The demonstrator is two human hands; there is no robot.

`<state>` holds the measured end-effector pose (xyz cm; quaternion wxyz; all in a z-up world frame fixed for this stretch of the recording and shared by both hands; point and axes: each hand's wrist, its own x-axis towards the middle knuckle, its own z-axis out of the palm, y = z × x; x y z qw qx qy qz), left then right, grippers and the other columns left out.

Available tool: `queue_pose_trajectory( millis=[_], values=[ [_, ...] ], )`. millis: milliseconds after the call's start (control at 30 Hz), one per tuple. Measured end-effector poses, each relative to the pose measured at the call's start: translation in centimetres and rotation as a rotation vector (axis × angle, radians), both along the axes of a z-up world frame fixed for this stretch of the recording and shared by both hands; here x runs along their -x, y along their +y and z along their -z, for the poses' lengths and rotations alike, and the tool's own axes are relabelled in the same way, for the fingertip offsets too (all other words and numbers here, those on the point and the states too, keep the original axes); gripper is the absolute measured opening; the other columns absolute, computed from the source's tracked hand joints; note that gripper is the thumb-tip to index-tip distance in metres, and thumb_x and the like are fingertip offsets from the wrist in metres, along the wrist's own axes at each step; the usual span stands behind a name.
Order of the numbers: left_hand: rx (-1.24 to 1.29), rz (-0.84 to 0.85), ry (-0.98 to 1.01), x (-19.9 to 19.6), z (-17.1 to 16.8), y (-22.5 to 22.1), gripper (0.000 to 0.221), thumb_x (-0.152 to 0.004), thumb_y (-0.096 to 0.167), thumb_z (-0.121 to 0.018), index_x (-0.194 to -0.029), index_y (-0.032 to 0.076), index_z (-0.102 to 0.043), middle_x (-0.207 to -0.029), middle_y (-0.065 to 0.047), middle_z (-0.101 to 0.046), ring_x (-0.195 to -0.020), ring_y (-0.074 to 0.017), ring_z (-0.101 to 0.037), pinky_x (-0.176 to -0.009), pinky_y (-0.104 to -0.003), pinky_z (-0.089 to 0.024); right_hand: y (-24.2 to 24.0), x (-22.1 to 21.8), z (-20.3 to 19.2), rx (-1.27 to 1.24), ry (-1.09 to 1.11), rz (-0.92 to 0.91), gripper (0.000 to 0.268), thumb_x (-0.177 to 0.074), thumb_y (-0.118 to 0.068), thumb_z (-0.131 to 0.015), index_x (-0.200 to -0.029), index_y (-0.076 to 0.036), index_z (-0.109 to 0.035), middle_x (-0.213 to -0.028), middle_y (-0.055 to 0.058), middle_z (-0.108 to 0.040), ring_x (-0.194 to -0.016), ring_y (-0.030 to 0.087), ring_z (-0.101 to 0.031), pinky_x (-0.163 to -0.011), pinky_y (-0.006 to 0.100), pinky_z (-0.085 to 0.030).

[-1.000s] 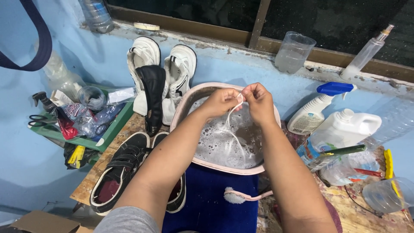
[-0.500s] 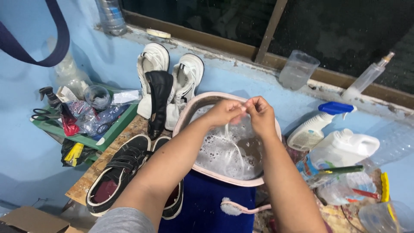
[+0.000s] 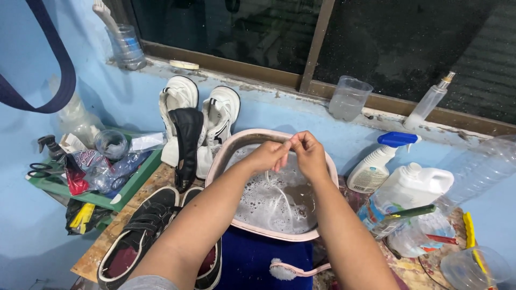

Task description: Washing shoelaces in a basin of soapy water by hand and with a toothbrush.

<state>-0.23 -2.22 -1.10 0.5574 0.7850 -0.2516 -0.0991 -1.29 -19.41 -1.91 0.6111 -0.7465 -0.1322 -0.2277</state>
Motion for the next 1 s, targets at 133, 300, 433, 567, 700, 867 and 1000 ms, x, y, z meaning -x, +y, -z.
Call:
queue_pose_trajectory(
  millis=[133,300,433,567,700,867,1000],
  values=[
    [0.062,0.021,-0.043,2.1,-2.0,0.1,0.034,-0.106,0.028,-0.049,-0.096,0.01,-0.075,-0.071,-0.007,-0.075,-0.069,-0.0146,-0.072,-0.066,-0.027,-0.058,0.0,0.1,-0.1,0.008,0.012,0.026,0.011,-0.102,-0.015,-0.068,-0.092,-0.01,-0.067,-0.07,0.001,-0.064,-0.066,0.01,-0.056,-0.063,0.024,-0.048],
    [0.145,-0.031,-0.026,-0.2,0.3,-0.6,0.029,-0.107,0.03,-0.052,-0.107,0.011,-0.073,-0.075,-0.009,-0.076,-0.054,-0.0149,-0.07,-0.052,-0.023,-0.055,-0.2,-0.2,-0.3,-0.1,-0.007,0.062,0.013,-0.106,-0.016,-0.063,-0.094,-0.01,-0.062,-0.07,0.001,-0.059,-0.063,0.011,-0.055,-0.055,0.025,-0.048],
    [0.252,-0.252,-0.024,0.3,-0.5,-1.4,0.065,-0.107,0.049,-0.046,-0.056,0.014,-0.066,-0.039,-0.005,-0.054,-0.036,-0.0142,-0.056,-0.041,-0.02,-0.045,2.9,4.0,-3.3,-0.128,0.07,-0.085,0.02,-0.111,-0.026,-0.05,-0.117,-0.009,-0.057,-0.095,0.004,-0.066,-0.088,0.014,-0.059,-0.081,0.028,-0.052],
    [0.527,-0.135,0.019,3.0,-3.1,-0.5,0.026,-0.11,0.029,-0.042,-0.111,0.017,-0.065,-0.088,-0.005,-0.069,-0.078,-0.0124,-0.065,-0.064,-0.024,-0.054,3.3,3.8,-2.8,-0.154,0.274,-0.356,0.061,-0.105,-0.057,-0.028,-0.13,-0.008,-0.055,-0.118,0.012,-0.062,-0.119,0.027,-0.056,-0.107,0.045,-0.044],
    [0.653,-0.051,0.08,3.2,-3.3,-0.3,0.039,-0.113,0.03,-0.036,-0.14,0.015,-0.061,-0.136,-0.013,-0.068,-0.109,-0.022,-0.071,-0.084,-0.036,-0.062,2.5,2.4,-1.6,-0.164,0.367,-0.473,0.094,-0.093,-0.081,-0.02,-0.151,-0.01,-0.039,-0.126,0.017,-0.068,-0.13,0.032,-0.056,-0.113,0.049,-0.037],
    [0.378,0.007,-0.118,3.9,-4.3,0.2,0.036,-0.108,0.027,-0.046,-0.131,0.015,-0.071,-0.163,-0.011,-0.036,-0.149,-0.0395,-0.033,-0.122,-0.056,-0.027,1.6,2.6,-1.2,-0.113,0.28,-0.344,0.072,-0.104,-0.057,-0.039,-0.153,-0.004,-0.039,-0.143,0.019,-0.053,-0.134,0.035,-0.051,-0.113,0.05,-0.041],
    [0.533,0.08,0.03,2.7,-2.8,-0.4,0.041,-0.109,0.025,-0.045,-0.135,0.0,-0.064,-0.154,-0.011,-0.041,-0.101,-0.0177,-0.053,-0.084,-0.03,-0.054,1.2,0.1,1.2,-0.079,0.164,-0.303,0.037,-0.111,-0.04,-0.043,-0.118,-0.008,-0.059,-0.086,-0.002,-0.056,-0.082,0.013,-0.056,-0.081,0.028,-0.047]
  ],
)
